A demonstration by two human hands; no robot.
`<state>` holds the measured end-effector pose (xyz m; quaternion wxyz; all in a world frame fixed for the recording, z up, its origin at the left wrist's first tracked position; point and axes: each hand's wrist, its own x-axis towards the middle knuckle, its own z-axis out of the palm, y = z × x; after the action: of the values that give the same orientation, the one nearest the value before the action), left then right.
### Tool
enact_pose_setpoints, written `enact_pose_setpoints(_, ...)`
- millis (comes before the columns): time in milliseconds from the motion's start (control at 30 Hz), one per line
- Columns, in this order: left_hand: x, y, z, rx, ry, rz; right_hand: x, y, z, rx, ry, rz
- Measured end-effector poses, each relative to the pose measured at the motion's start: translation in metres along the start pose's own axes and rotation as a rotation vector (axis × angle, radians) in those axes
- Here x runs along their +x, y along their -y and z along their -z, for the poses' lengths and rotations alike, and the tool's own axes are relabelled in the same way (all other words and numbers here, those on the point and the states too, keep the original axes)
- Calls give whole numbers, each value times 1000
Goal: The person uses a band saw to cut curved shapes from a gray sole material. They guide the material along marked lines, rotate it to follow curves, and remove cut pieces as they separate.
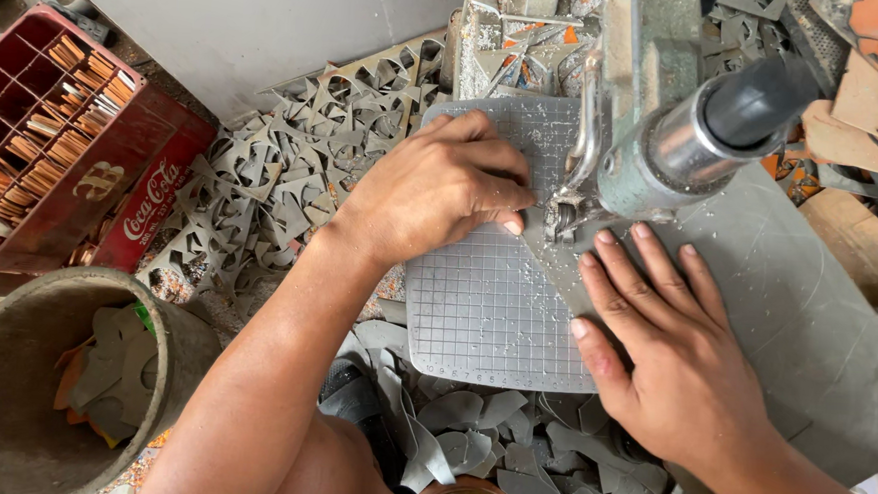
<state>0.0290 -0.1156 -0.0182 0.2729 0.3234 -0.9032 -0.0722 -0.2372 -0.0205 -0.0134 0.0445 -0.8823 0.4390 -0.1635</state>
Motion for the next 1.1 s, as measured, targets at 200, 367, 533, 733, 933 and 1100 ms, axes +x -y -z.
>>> enact_pose_setpoints(200,6,-10,10,-14,40,-21,-3,14,4,37,-13,9)
enact_pose_setpoints(367,7,-9,11,-124,92,3,-1,10,8,79,5,51)
enact_pose_setpoints(533,9,-3,3,-131,36,15,-4,15,-3,39,-8,-26)
enact_pose_setpoints(733,12,3,0,-97,22,-11,-2,13,-4,54,0,-38)
enact_pose_setpoints(933,13,11,-3,-33,-1,-73,1,12,-6,73,-14,-36)
enact_pose_setpoints(1100,9,15,-5,9,-22,-92,5,10,-8,94,-32,-29)
